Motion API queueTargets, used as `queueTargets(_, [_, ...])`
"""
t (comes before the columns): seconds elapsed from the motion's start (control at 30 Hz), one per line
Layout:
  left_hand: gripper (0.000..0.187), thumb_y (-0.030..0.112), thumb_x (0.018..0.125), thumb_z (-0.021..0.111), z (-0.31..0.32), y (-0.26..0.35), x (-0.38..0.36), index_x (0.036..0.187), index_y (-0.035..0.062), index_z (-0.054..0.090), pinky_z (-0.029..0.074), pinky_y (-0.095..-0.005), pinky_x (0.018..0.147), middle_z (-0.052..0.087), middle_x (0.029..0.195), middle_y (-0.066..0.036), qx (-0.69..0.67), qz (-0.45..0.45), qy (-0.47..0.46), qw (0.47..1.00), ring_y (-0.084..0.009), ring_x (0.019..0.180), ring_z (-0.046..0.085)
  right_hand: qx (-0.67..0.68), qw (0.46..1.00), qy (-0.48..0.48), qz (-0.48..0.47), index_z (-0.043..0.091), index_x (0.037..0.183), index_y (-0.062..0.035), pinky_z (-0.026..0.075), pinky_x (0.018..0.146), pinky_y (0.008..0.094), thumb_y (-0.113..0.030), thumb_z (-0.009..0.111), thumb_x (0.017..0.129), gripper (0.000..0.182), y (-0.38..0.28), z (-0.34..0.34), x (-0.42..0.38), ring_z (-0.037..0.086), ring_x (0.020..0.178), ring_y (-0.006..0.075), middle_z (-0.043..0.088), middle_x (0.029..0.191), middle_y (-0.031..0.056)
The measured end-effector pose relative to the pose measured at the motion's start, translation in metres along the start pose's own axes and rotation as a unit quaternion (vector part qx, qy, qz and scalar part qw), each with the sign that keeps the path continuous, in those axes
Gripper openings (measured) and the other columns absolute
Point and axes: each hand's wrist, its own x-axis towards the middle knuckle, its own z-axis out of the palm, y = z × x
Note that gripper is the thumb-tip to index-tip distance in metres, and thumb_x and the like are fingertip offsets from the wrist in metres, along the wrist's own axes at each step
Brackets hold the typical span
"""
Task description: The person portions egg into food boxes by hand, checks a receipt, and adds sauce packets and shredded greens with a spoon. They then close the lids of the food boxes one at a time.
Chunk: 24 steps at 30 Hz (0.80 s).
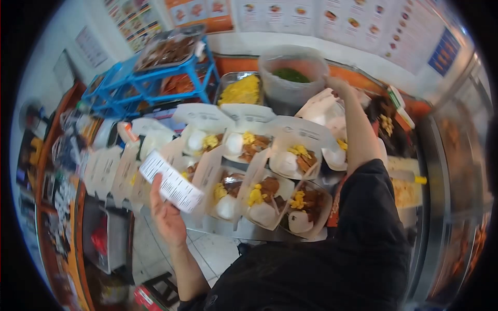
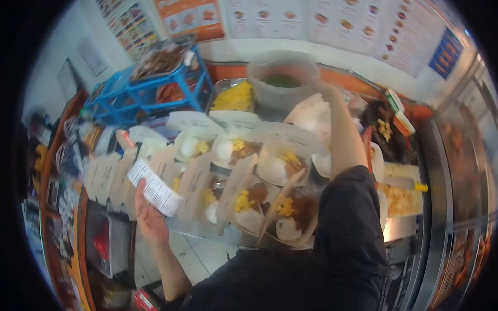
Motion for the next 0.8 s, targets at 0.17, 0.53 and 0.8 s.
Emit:
queueTargets(0.17, [0.062, 0.025, 0.085, 0.036, 0.0, 0.003, -0.001, 0.137, -0.0058, 0.027, 0.035, -0.0419, 0.103, 0.03, 0.142, -0.019, 0.001, -0.004, 0.01, 1.0, -0.0313, 0.128, 0.037, 0.027, 0.999, -0.006, -0.046, 0.061, 0.109, -0.0067, 0.05, 0.067, 0.0359, -0.053, 0.042, 0.088, 0.054, 0.01, -0.011, -0.048, 0.057, 0.074, 0.0202, 0.059, 0.107, 0.009])
queueTargets(0.53, [0.053, 0.023, 0.09, 0.033, -0.002, 0.003, 0.0, 0.135, -0.0045, 0.033, 0.04, -0.0392, 0.099, 0.038, 0.137, -0.02, 0.083, -0.016, 0.054, 0.995, -0.0284, 0.121, 0.046, 0.115, 0.975, 0.102, -0.162, 0.063, 0.091, 0.0, 0.045, 0.062, 0.0259, -0.036, 0.052, 0.091, 0.038, 0.065, -0.112, -0.221, 0.054, 0.067, 0.0102, 0.062, 0.072, 0.0055])
queueTargets(0.8, [0.049, 0.022, 0.091, 0.03, 0.029, -0.018, 0.011, 0.132, -0.0041, 0.037, 0.04, -0.0382, 0.097, 0.039, 0.136, -0.016, 0.134, -0.015, 0.014, 0.991, -0.0269, 0.12, 0.046, 0.088, 0.853, 0.481, -0.182, 0.06, 0.071, 0.0015, 0.046, 0.065, 0.0319, -0.034, 0.055, 0.087, 0.04, 0.211, -0.107, -0.269, 0.06, 0.066, 0.0197, 0.063, 0.065, 0.0104])
